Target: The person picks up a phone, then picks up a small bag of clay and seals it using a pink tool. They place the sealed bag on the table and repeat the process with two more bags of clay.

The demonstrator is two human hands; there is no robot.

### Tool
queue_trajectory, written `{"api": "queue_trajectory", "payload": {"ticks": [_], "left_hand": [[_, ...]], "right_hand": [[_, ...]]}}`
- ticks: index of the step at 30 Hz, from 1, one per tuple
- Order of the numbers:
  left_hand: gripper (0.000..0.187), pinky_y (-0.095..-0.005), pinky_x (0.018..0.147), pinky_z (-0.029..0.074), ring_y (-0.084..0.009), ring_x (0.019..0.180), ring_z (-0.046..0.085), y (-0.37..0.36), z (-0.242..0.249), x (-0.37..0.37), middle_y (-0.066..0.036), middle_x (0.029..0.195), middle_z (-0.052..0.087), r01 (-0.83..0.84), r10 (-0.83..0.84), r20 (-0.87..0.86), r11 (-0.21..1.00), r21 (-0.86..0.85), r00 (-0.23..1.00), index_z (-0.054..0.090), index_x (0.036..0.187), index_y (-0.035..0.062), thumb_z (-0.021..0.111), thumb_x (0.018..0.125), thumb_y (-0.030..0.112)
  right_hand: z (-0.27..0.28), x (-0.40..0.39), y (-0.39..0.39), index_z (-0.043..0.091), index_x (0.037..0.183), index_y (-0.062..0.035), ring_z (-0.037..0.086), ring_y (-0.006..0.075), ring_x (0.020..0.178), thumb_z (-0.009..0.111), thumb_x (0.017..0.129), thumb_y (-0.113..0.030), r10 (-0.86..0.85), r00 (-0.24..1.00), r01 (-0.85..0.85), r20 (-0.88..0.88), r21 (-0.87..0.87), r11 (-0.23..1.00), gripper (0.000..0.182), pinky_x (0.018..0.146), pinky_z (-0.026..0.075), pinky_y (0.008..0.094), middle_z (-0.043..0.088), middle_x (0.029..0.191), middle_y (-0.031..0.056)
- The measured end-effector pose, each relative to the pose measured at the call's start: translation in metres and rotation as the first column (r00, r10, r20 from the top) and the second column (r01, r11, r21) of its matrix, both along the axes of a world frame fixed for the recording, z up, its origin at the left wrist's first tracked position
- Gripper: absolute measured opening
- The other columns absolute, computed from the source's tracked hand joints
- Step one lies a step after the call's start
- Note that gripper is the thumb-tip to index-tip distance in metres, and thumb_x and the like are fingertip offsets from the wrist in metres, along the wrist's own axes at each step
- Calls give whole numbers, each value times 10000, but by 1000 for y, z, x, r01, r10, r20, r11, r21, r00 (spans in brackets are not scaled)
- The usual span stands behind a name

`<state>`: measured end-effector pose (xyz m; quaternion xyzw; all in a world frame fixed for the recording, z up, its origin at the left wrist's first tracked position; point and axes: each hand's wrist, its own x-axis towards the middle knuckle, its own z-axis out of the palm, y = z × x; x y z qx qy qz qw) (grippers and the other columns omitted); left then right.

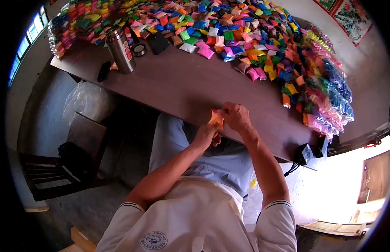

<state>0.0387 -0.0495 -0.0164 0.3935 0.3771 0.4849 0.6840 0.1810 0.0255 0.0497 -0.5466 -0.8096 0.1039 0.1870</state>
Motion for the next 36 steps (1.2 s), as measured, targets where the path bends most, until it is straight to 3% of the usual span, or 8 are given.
{"api": "queue_trajectory", "payload": {"ticks": [4,6,13,19,25,27,31,36], "left_hand": [[461,-256,432,411,-151,466,553,-3,0,-3,-38,518,470,4,-3,21,999,-36,1000,421,621,93,470,960,401],[459,-258,431,409,-152,457,545,-5,-3,-3,-36,518,465,14,-13,8,997,-71,1000,413,612,95,471,960,388],[456,-269,450,406,-146,477,544,-6,1,-2,-14,517,420,14,-15,-23,999,-48,1000,420,610,105,519,931,412],[430,-281,463,412,-149,484,542,-5,10,1,-12,512,394,-20,14,-74,996,-87,997,424,637,91,485,937,393],[393,-280,458,419,-145,485,553,-11,7,-6,-23,528,413,3,-7,-120,999,-33,993,428,654,60,405,947,321],[393,-282,453,413,-140,485,546,-13,8,-8,-23,540,419,-8,-3,-168,998,-66,986,437,672,51,407,953,325],[452,-268,442,402,-143,471,531,-9,-7,-4,-36,535,496,-53,50,-106,998,-25,993,469,635,77,497,964,386],[455,-295,461,422,-148,481,557,-5,3,-1,-75,577,585,13,66,-462,986,166,885,565,755,-16,460,964,374]], "right_hand": [[9,18,-2,636,788,-45,611,306,615,634,833,-246,-23,984,31,-177,43,999,206,595,486,385,617,680,135],[22,22,-14,630,792,-37,612,314,638,627,835,-241,-46,973,27,-224,-87,996,209,598,488,381,614,699,150],[3,10,-35,643,784,-37,611,336,650,649,841,-304,86,993,-87,-75,-15,996,272,594,484,401,619,701,153],[-3,12,-26,657,785,-40,628,351,687,646,844,-318,-56,988,49,-143,-47,998,284,612,492,413,640,722,155],[-6,29,-4,645,828,-30,626,341,684,647,838,-271,-302,945,315,-123,105,943,242,606,483,414,636,725,165],[-4,33,-6,641,833,-46,644,320,697,610,877,-334,-294,900,278,-323,-96,956,293,620,494,394,653,753,129],[32,4,-37,617,813,-41,645,314,702,647,838,-435,-246,919,194,-309,-188,963,397,621,493,392,640,742,146],[25,-12,-32,612,804,-16,654,301,711,716,728,-520,-283,933,224,-222,-257,940,520,626,500,393,632,728,169]]}}
